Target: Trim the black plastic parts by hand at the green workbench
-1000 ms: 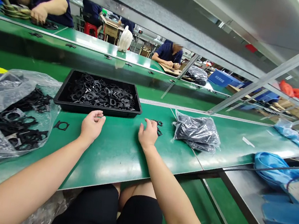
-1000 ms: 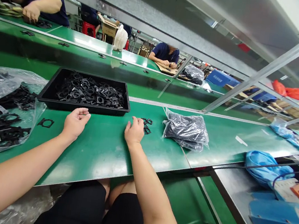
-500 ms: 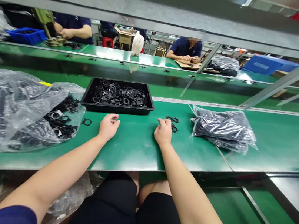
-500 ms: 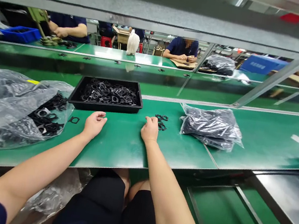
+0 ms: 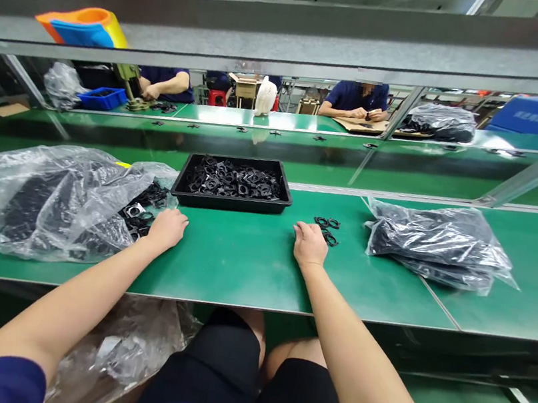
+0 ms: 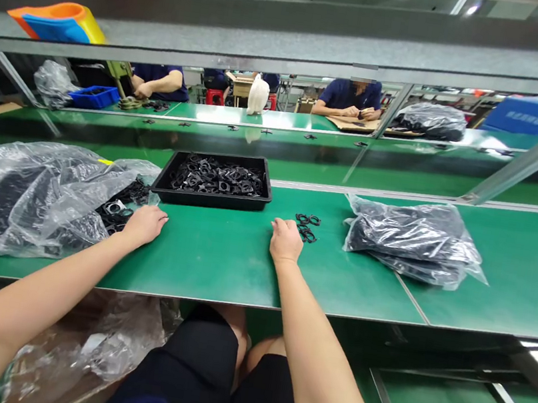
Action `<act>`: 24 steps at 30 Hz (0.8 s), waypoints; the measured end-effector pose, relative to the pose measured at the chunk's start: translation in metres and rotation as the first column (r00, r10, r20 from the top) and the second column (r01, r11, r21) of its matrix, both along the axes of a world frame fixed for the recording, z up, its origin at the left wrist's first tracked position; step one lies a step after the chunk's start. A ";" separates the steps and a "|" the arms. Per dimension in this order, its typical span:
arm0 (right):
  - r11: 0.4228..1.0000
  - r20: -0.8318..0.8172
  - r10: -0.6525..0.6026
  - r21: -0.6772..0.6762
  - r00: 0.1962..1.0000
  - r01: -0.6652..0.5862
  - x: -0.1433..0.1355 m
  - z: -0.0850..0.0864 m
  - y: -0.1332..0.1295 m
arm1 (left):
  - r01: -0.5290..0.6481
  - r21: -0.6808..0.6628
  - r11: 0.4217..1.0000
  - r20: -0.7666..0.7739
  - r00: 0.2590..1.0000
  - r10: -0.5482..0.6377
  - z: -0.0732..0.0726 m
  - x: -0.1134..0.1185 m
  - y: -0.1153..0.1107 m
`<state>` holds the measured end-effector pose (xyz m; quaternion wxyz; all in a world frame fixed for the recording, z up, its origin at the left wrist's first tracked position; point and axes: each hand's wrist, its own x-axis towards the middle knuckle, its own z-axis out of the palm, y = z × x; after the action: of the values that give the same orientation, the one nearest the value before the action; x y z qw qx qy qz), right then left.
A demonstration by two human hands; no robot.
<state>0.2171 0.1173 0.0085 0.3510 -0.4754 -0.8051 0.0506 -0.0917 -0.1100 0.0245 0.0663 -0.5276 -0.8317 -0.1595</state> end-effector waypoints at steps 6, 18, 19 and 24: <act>0.999 -0.064 0.046 0.020 0.997 -0.045 -0.002 0.000 0.003 | 0.077 0.039 0.996 0.058 0.995 -0.080 -0.002 0.036 0.025; 0.962 -0.081 0.259 -0.064 0.963 -0.264 -0.010 0.008 -0.017 | 0.103 0.273 0.957 0.291 0.939 -0.184 -0.008 0.094 0.081; 0.955 -0.101 0.268 -0.104 0.958 -0.278 -0.015 0.008 -0.020 | 0.092 0.301 0.949 0.295 0.937 -0.185 -0.008 0.095 0.082; 0.902 -0.238 0.213 -0.325 0.948 -0.285 -0.050 0.006 -0.024 | 0.283 0.333 0.899 0.197 0.912 -0.360 -0.011 0.102 0.078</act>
<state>0.1668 0.0937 0.0143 0.3278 -0.4163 -0.7982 0.2865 0.0107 -0.0318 0.0135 0.0106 -0.6179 -0.7002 -0.3575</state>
